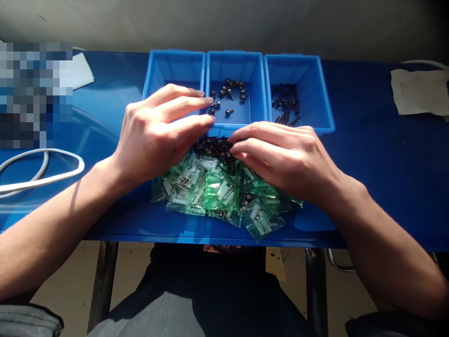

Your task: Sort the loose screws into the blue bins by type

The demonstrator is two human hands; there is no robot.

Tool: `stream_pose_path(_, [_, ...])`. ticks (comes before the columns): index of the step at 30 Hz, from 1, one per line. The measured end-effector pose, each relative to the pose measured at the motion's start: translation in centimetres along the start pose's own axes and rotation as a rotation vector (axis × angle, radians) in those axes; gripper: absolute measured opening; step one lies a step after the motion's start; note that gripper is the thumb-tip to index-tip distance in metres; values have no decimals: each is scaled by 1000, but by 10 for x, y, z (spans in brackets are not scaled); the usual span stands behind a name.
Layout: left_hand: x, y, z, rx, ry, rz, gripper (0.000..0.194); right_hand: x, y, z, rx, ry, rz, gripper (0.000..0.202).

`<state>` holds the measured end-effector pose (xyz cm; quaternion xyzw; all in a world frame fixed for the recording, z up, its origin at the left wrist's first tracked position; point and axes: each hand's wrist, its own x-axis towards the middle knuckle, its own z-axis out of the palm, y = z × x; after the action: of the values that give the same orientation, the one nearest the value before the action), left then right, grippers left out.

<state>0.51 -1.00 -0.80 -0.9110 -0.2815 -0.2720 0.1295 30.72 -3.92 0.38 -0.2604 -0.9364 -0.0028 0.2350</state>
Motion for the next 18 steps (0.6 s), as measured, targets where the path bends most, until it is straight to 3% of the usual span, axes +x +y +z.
stream_pose_path(4, [0,0,0,17,-3,-9,20,5,-10,-7,339,169,144,11])
stream_pose_path(8, [0,0,0,19,11,-7,19,8,-17,-14,673,207,293,17])
stream_pose_path(12, [0,0,0,4,14,-6,19,9,-18,-12,912,241,271,18])
stream_pose_path(15, [0,0,-1,3,-2,-24,21,11,-18,-6,980,258,301,19])
stream_pose_path(18, [0,0,-1,-4,7,-10,20,13,-19,-1,893,386,420,24])
